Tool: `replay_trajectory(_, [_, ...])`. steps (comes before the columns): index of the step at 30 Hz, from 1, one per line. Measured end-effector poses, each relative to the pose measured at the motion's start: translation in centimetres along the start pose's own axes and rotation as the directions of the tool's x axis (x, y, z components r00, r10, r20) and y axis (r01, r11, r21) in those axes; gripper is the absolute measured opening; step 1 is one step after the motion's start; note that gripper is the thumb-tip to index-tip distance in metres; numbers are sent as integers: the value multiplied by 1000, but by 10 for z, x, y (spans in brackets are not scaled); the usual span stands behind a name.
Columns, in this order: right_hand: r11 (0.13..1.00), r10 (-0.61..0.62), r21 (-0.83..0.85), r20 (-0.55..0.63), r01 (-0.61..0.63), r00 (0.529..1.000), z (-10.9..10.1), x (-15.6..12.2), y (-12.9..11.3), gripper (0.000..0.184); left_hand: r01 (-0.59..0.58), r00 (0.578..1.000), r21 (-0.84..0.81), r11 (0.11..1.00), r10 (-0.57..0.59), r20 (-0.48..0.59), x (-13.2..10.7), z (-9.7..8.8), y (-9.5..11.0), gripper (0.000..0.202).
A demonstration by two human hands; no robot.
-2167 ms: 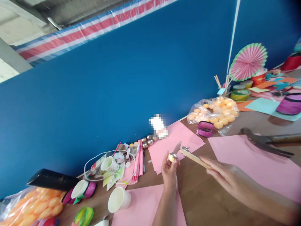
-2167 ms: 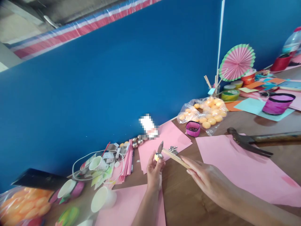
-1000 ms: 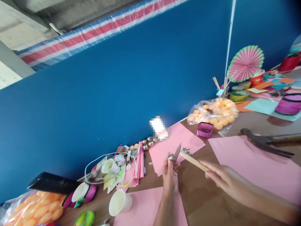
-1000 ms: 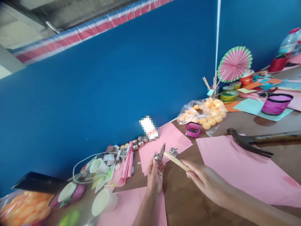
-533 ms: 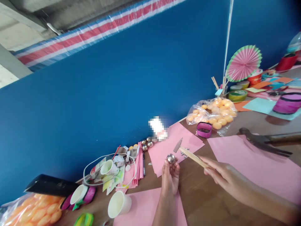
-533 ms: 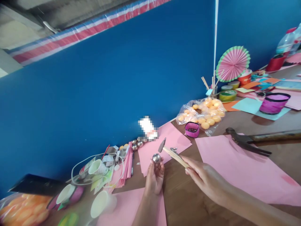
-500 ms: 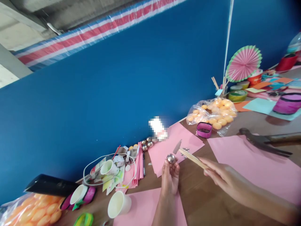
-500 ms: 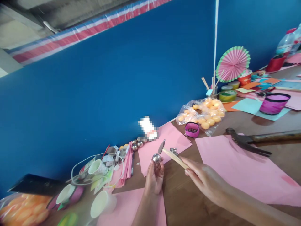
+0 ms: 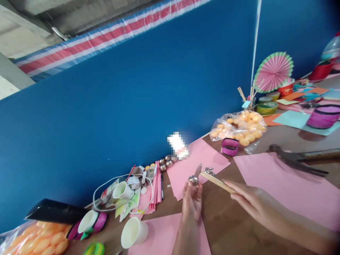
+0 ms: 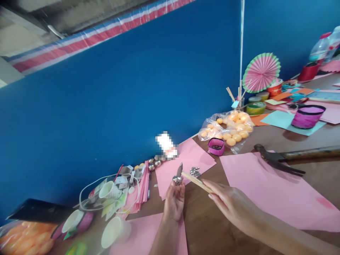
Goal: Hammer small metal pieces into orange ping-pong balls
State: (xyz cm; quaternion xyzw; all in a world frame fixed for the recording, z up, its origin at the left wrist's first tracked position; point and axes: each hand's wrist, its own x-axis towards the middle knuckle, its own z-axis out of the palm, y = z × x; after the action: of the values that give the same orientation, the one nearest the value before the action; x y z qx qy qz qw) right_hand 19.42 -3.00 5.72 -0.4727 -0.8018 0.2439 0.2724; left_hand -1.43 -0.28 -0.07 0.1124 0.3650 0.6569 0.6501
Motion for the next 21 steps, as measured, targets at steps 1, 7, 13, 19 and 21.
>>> replay_trajectory(1, [1000,-3,2,-3,3,1000,0,0,0,42,-6,1000,-5,1000,6,-1,0,0,0,16])
replay_trajectory(7, [1000,2,-16,11,-1,1000,5,-1,2,41,36,992,0,999,-35,119,-2,3,1,23])
replay_trajectory(13, [1000,-29,-8,2,29,1000,1,-1,-5,40,21,996,0,1000,-21,81,0,1,-1,16])
replay_trajectory(19, [999,-9,-49,-52,6,999,-8,4,4,37,45,995,-7,999,-44,91,1,-1,-2,18])
replay_trajectory(21, [994,-3,-107,-100,-8,995,-17,6,9,34,63,993,-20,998,-60,102,2,0,-1,17])
